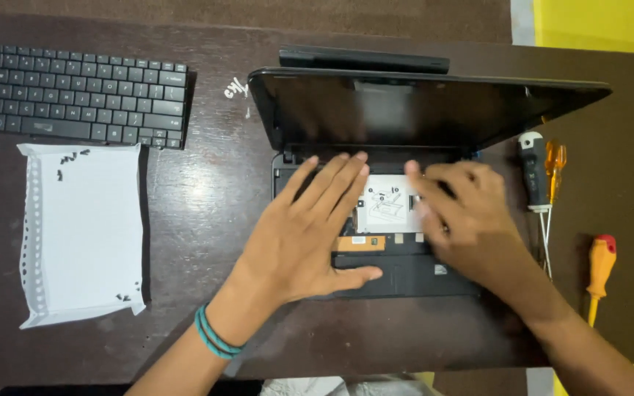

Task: Fastening the top cover screws of a laptop using a screwdriver during a repair process.

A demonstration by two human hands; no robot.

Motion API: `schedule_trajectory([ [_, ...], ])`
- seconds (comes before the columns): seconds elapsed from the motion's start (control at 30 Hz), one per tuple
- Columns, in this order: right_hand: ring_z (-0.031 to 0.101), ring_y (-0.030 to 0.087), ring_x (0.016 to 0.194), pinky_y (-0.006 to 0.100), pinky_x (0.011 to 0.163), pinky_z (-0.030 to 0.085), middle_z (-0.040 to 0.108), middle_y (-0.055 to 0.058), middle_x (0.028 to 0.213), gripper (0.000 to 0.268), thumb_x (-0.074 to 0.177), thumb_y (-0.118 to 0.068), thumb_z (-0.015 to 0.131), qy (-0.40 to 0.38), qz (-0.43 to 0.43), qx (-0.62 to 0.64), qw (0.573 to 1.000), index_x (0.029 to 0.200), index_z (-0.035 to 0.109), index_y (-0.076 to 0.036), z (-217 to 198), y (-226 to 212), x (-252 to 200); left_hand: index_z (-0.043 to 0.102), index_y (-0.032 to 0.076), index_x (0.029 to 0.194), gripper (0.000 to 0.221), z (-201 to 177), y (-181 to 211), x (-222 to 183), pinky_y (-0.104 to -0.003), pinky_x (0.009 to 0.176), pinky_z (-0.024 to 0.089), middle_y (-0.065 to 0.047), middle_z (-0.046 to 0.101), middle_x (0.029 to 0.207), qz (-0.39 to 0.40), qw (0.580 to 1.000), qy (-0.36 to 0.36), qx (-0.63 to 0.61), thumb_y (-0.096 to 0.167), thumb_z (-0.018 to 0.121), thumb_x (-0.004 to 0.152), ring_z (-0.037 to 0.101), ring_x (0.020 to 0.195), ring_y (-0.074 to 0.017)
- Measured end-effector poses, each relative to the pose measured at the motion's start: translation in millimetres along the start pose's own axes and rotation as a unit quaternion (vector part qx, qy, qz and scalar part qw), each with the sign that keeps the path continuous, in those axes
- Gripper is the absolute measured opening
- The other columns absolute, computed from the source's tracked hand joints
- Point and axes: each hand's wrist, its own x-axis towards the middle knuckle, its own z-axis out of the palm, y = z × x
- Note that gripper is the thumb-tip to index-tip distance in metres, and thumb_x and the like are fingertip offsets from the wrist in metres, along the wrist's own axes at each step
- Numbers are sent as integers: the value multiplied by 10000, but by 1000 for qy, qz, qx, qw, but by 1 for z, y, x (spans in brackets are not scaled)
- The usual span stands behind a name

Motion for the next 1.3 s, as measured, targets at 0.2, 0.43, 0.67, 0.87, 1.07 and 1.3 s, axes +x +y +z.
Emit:
schedule_trajectory([
  [0.2, 569, 319, 1175, 472, 965, 432, 599, 89, 1285, 469, 998, -272, 627, -25, -9, -80, 996, 1426, 617, -78, 3, -27, 12, 425, -38, 1524, 1111, 2, 1, 2, -482, 1245, 290, -175, 470, 1579, -3, 998, 24, -51, 847, 296, 864, 446, 1467, -313],
  [0.43, 428, 370, 1450, 556, 1222, 310, 434, 218, 1549, 644, 1035, -358, 525, -106, 14, 81, 991, 1561, 386, -13, -2, -17, 11, 374, -49, 1551, 1255, 2, 1, -2, -471, 1275, 249, -164, 377, 1642, 1, 999, 13, -33, 940, 337, 781, 368, 1526, -293],
  [0.67, 308, 390, 1528, 550, 1236, 215, 378, 235, 1617, 757, 1019, -426, 477, -128, 99, 17, 987, 1586, 307, 46, -21, -11, -18, 352, -36, 1567, 1165, 2, 1, -5, -450, 1287, 228, -145, 352, 1658, -5, 999, 10, -31, 881, 397, 850, 328, 1545, -262],
  [0.87, 342, 366, 1545, 518, 1246, 291, 341, 223, 1668, 870, 940, -434, 657, -65, 103, -60, 991, 1575, 351, 76, -25, -18, -27, 248, -23, 1607, 1216, 0, 26, -24, -421, 1299, 186, -152, 253, 1698, -104, 994, 4, 13, 912, 345, 836, 219, 1586, -263],
  [1.07, -12, 339, 1602, 520, 1257, 3, 20, 170, 1735, 1326, 715, -694, 688, -173, 184, 138, 958, 1633, 4, -25, -32, -13, -22, 204, -169, 1549, 1350, -1, 56, -32, -567, 1264, 264, -355, 181, 1644, -313, 949, 30, 27, 905, 547, 806, 175, 1555, -493],
  [1.3, -285, 181, 1579, 507, 1230, -1, -236, 1, 1737, 1430, 631, -494, 859, -292, 313, 278, 860, 1622, -117, -163, -50, -13, -6, 6, -92, 1585, 1600, 0, 40, -41, -623, 1237, 57, -328, -39, 1672, -306, 944, -40, -119, 860, 852, 618, -26, 1567, -477],
])
